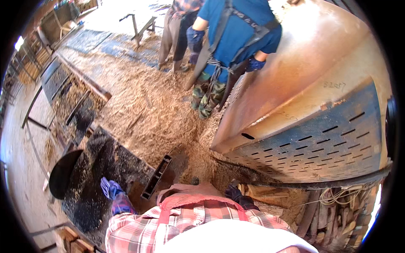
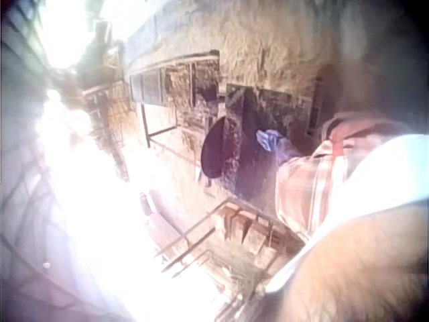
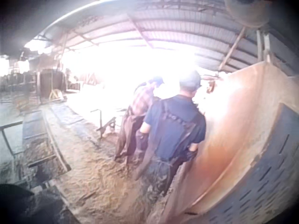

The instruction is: The person repeatedly picks up large rectangular timber planks from a pile and stacks them onto a growing stack. The person wears blue gloves and a plaid shirt while performing this repetitive manual labor in a lumber yard.

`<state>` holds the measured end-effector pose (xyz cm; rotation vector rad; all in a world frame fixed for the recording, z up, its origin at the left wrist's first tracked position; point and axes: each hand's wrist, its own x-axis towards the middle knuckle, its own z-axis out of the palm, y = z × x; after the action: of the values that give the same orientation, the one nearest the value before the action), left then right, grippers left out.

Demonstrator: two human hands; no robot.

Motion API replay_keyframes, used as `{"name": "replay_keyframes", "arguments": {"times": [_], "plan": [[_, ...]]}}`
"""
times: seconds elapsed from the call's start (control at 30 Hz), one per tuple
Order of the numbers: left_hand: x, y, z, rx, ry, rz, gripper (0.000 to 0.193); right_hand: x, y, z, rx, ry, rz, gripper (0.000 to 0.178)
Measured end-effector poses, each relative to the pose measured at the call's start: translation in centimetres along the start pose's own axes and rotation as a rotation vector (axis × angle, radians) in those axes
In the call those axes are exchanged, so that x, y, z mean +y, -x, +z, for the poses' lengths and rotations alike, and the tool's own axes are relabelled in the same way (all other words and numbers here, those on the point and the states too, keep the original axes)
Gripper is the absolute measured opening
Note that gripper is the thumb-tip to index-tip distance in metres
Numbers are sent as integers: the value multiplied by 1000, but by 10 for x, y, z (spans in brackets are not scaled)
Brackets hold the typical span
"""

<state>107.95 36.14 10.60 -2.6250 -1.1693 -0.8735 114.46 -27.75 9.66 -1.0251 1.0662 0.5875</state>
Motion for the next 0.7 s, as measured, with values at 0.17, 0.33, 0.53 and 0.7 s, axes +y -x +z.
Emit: {"name": "replay_keyframes", "arguments": {"times": [0.17, 0.33, 0.53, 0.7], "plan": [[4, -7, -2, -18, 10, -10, 40, 16, -9, 45, -233, 85, -16, 23], [3, -15, -8, -279, 75, -184, 43, 65, -78, 112, -513, 335, -6, 43], [-20, -4, -2, -320, 213, -73, 45, 158, -36, 197, -591, 464, -24, 71], [-108, 24, -21, -201, 373, 36, 42, 244, 6, 255, -542, 588, 64, 66]]}}
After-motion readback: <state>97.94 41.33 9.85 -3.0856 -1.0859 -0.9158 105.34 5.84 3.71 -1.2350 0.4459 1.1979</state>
